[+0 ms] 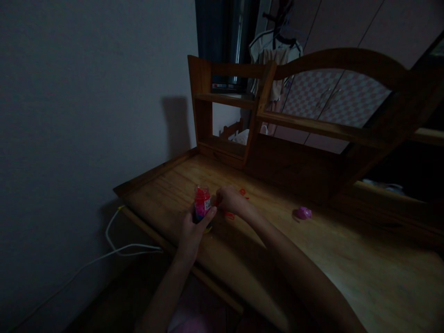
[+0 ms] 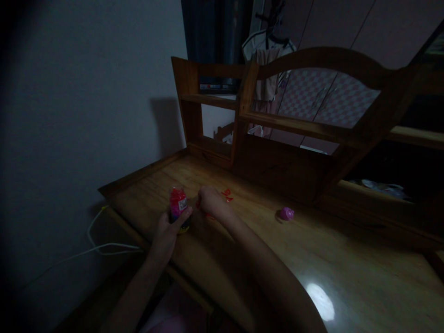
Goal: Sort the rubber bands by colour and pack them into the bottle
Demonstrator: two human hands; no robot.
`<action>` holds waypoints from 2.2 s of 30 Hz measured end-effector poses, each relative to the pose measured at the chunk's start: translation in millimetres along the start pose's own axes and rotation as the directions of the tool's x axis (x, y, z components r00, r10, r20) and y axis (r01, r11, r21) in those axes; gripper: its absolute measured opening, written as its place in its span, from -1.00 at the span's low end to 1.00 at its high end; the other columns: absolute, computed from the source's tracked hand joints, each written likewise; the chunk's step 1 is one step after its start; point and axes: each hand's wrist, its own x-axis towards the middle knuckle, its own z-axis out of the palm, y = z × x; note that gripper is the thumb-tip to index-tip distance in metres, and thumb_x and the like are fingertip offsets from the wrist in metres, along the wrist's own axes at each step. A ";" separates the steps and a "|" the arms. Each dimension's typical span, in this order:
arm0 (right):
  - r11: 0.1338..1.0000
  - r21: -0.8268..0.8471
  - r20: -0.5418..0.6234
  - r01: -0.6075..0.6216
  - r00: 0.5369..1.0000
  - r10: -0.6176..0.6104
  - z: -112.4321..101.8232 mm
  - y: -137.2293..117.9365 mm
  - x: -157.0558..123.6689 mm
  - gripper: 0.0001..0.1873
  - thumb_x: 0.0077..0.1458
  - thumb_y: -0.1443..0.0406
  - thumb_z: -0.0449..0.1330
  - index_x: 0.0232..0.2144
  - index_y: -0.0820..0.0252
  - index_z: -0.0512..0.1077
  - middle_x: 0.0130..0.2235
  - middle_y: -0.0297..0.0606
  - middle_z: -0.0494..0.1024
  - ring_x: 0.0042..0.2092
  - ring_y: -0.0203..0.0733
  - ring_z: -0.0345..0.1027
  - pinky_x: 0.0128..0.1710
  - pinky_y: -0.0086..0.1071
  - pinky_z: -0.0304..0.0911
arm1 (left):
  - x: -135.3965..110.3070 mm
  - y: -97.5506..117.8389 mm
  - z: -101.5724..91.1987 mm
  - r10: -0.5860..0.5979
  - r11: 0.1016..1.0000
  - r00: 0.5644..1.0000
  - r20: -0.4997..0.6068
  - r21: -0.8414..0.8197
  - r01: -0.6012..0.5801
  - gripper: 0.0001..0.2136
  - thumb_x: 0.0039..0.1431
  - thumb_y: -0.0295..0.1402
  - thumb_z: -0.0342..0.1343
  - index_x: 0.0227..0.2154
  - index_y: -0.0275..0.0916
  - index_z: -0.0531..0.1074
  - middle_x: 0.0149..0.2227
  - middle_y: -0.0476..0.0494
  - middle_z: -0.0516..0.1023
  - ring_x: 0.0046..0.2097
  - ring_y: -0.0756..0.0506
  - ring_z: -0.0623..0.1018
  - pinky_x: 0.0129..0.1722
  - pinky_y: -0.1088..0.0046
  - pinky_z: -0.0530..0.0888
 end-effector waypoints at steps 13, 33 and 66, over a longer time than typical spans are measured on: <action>0.990 0.138 0.041 -0.010 0.999 0.004 -16.5 7.4 2.1 -0.86 -0.15 0.37 0.32 -0.42 0.28 0.59 -0.37 -0.17 0.61 -0.34 -0.18 0.47 -0.43 -0.48 0.23 | -0.5 6.1 0.5 -0.023 0.996 0.998 0.060 0.091 0.018 -0.52 -0.05 -0.14 0.31 -0.06 -0.26 0.48 -0.16 -0.15 0.61 -0.14 -0.13 0.59 -0.13 0.42 0.48; 0.864 0.435 -0.270 0.254 0.952 -0.144 -85.5 -26.8 -48.9 -0.89 -0.07 0.42 0.26 -0.40 0.29 0.56 -0.41 -0.25 0.60 -0.38 -0.31 0.45 -0.42 -0.51 0.26 | 2.7 -1.4 1.5 0.060 0.945 0.978 0.202 0.303 -0.120 -0.58 -0.05 -0.10 0.30 -0.19 -0.27 0.47 -0.32 -0.07 0.58 -0.27 -0.13 0.55 -0.26 0.44 0.46; 0.868 0.290 -0.224 0.403 0.911 -0.348 -92.8 -24.7 -55.7 -0.82 -0.03 0.53 0.20 -0.41 0.25 0.55 -0.39 -0.32 0.56 -0.34 -0.33 0.44 -0.36 -0.50 0.24 | 1.6 0.5 1.5 0.067 0.942 0.981 0.180 0.313 -0.122 -0.57 -0.04 -0.08 0.29 -0.18 -0.27 0.47 -0.34 -0.07 0.57 -0.29 -0.12 0.54 -0.31 0.46 0.44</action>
